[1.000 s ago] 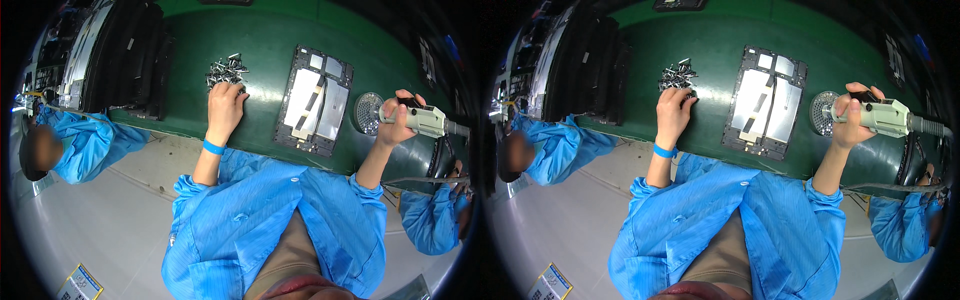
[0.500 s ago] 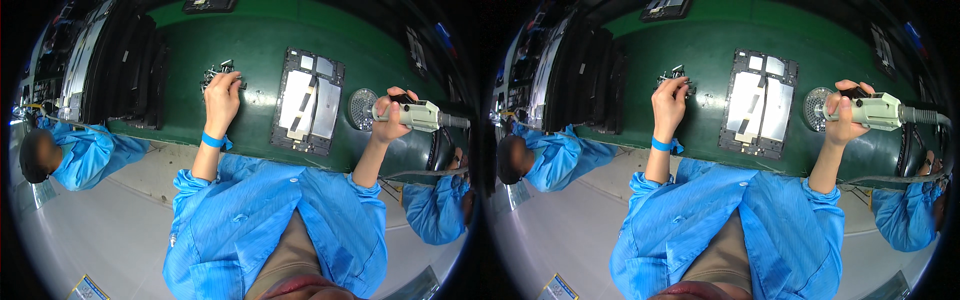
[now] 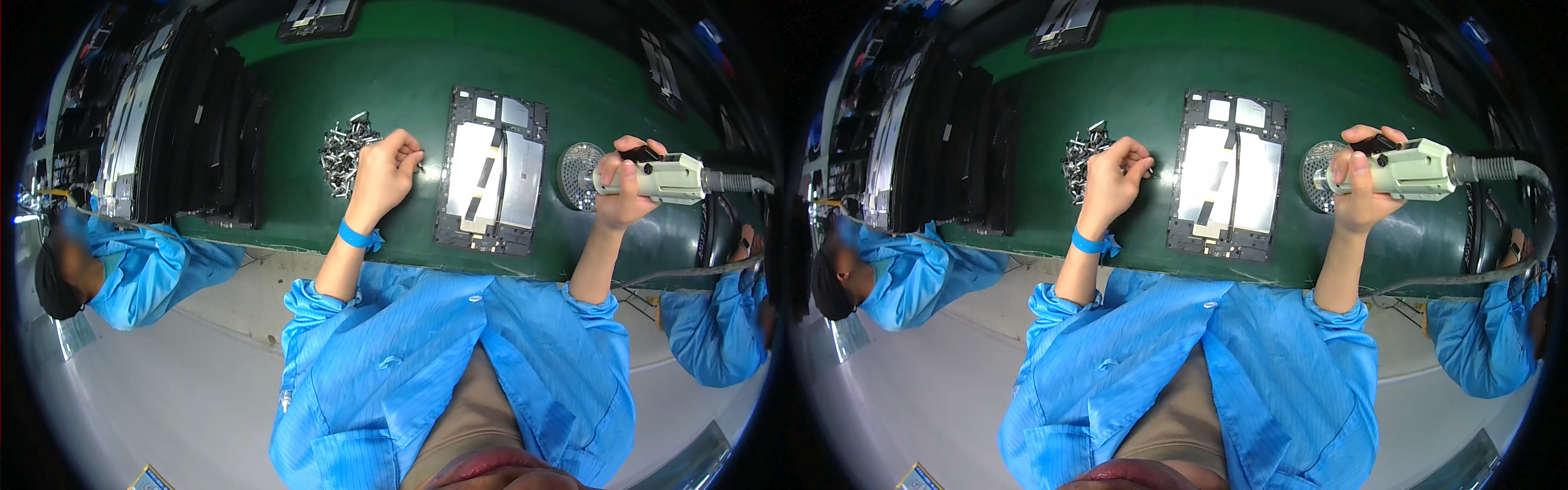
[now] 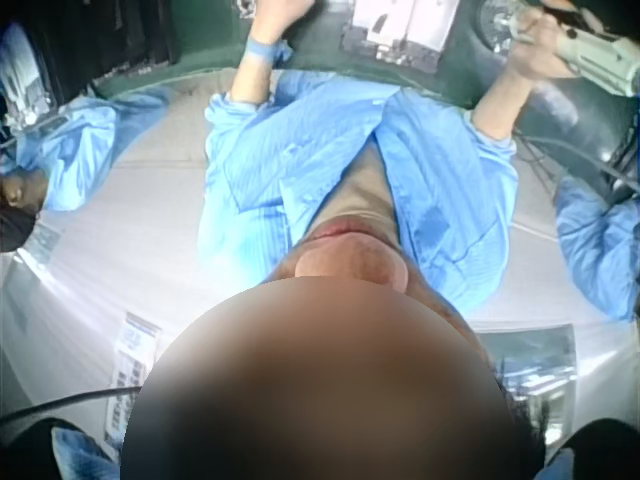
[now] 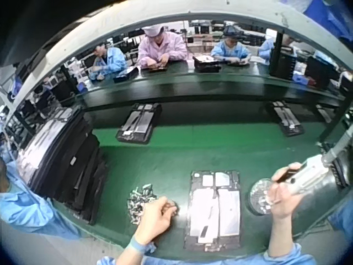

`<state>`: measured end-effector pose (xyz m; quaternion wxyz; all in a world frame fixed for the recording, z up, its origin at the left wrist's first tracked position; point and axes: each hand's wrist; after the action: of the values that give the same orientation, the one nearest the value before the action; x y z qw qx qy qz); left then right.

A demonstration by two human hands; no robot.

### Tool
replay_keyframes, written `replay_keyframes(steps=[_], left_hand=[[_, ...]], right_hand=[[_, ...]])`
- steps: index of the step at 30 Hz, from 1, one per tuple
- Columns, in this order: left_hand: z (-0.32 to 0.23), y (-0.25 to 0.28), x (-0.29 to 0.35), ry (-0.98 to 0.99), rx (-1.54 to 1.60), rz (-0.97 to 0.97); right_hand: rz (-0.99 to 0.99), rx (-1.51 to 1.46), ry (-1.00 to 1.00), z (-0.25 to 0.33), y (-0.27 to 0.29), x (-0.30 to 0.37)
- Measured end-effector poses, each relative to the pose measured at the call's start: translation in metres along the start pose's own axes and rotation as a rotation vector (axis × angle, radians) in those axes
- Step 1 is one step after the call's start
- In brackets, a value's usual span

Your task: Assembling electronic components by fastening screws using an electric screwdriver on a factory assembly line.

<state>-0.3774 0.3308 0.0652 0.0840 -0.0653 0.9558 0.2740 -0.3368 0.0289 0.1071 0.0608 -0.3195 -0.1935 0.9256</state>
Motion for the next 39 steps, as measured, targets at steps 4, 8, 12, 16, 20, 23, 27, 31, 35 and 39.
replay_keyframes(steps=[4,8,12,16,20,23,27,31,35,39], left_hand=[[-0.011,-0.005,-0.027,0.257,0.568,0.017],[-0.009,-0.019,-0.062,0.377,0.776,-0.008],[0.007,-0.037,-0.093,0.195,0.242,-0.02],[0.009,-0.049,-0.109,0.201,0.164,-0.036],[0.007,-0.052,-0.115,0.207,0.152,0.029],[0.008,-0.051,-0.116,0.106,-0.003,0.048],[0.009,-0.052,-0.115,0.078,0.032,0.054],[0.013,-0.046,-0.103,0.16,0.121,0.162],[0.019,-0.053,-0.07,0.329,0.392,0.242],[0.023,-0.049,-0.063,0.29,0.429,0.32]], right_hand=[[-0.007,-0.023,-0.009,0.0,-0.001,-0.001],[-0.011,-0.024,-0.011,0.0,-0.003,0.0],[-0.023,-0.016,-0.015,0.003,-0.004,0.002],[-0.032,-0.005,-0.022,0.004,-0.004,0.003],[-0.03,-0.005,-0.014,0.005,-0.003,0.002],[-0.027,-0.025,-0.018,0.005,-0.002,0.002],[-0.021,-0.04,-0.04,0.002,-0.007,0.002],[0.011,-0.122,-0.09,-0.007,-0.022,-0.002],[0.074,-0.193,-0.12,-0.029,-0.047,-0.004],[0.099,-0.185,-0.123,-0.056,-0.086,-0.002]])
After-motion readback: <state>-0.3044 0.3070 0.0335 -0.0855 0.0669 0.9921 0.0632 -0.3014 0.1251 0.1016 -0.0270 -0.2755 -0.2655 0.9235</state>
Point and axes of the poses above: each hand's wrist, its own x-axis away from the middle knuckle, its own y-axis out of the back of the hand, z = x × y, and after that the axes turned 5 degrees about -z, right-handed
